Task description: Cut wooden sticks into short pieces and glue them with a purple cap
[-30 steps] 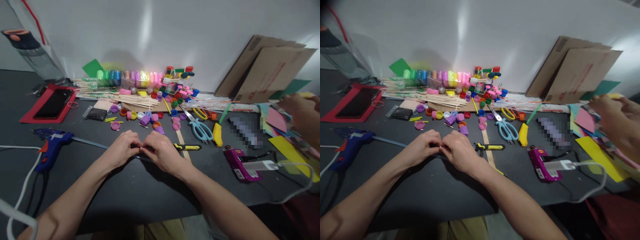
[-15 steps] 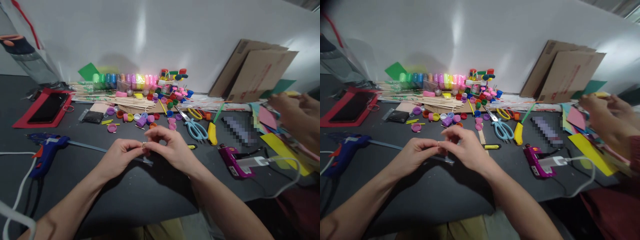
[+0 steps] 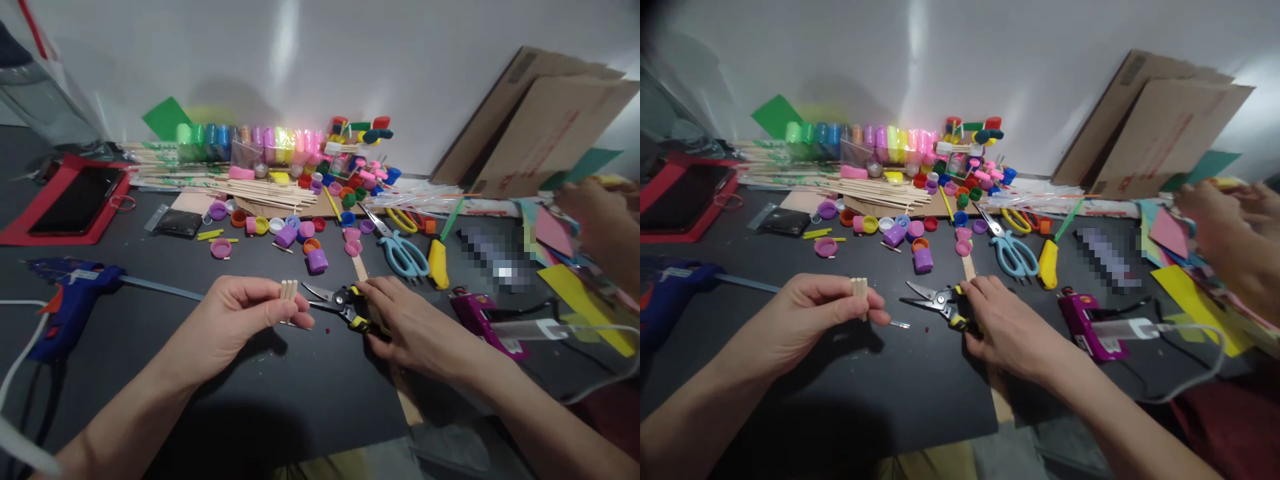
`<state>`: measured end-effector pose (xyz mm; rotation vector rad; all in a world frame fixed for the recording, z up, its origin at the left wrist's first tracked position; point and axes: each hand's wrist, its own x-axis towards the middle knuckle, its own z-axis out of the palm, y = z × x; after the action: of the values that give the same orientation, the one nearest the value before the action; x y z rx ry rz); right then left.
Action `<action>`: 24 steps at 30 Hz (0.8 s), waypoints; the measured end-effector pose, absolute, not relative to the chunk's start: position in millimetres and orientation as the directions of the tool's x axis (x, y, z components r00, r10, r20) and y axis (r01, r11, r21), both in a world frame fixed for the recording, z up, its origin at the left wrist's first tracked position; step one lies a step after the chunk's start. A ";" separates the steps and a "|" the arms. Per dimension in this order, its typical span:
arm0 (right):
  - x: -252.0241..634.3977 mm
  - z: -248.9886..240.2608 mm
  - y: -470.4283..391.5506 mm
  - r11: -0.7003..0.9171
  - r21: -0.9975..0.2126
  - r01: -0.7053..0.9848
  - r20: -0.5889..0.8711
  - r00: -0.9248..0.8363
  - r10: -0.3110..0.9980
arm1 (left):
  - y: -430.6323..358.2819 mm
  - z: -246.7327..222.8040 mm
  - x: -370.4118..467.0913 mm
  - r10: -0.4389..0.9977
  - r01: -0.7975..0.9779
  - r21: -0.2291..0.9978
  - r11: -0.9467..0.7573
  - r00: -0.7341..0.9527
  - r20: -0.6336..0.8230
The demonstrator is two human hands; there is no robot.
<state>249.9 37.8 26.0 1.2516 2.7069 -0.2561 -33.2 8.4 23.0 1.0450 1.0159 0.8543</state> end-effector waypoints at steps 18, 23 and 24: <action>235.8 45.2 56.4 0.655 -0.374 0.656 0.013 -0.703 0.711 | 10.5 22.2 -31.2 0.852 -0.382 0.779 0.497 0.387 -0.353; 212.8 52.5 66.7 0.684 -0.454 0.571 0.031 -0.757 0.652 | 13.9 20.4 -30.7 0.855 -0.276 0.825 0.493 0.332 -0.399; 210.4 51.2 67.7 0.686 -0.456 0.567 0.026 -0.762 0.647 | 14.3 20.2 -30.8 0.860 -0.252 0.839 0.482 0.319 -0.398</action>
<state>210.4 67.7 51.2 1.1105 3.0523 -0.7208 -30.8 14.3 20.2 0.7497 0.9775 0.8286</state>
